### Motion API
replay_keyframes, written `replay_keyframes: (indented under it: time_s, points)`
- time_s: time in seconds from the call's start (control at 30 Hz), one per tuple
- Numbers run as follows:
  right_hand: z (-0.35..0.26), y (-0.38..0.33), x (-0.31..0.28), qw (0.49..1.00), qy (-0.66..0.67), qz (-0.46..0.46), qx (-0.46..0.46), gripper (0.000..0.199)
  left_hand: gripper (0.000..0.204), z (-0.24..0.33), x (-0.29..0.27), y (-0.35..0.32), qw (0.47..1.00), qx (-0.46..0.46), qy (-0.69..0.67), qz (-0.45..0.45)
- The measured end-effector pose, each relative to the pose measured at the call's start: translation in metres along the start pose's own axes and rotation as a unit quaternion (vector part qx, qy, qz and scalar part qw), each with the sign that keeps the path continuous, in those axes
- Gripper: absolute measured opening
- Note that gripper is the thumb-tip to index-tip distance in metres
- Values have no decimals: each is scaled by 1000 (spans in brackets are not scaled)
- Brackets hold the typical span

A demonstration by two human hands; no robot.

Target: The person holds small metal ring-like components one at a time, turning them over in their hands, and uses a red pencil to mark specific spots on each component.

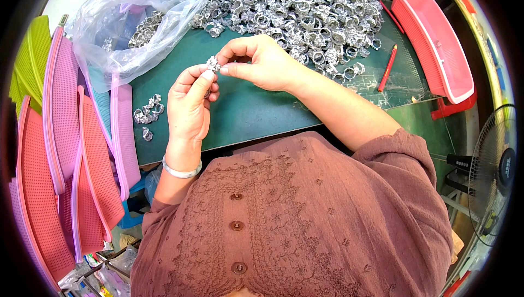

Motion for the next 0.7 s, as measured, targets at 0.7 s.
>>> replay_keyframes:
  time_s: [0.7]
  points:
    - [-21,-1,-7,986,-143,45,-79,18,17,-6,-1,3,997,-37,-54,-32]
Point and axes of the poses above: each hand's wrist, its own y-axis towards the middle knuckle, its own x-axis out of the palm, z = x × y, the point moved 4 cm from there along y, towards the middle knuckle, and after that the axes turned 4 degrees about -x, right-handed, at the moved point
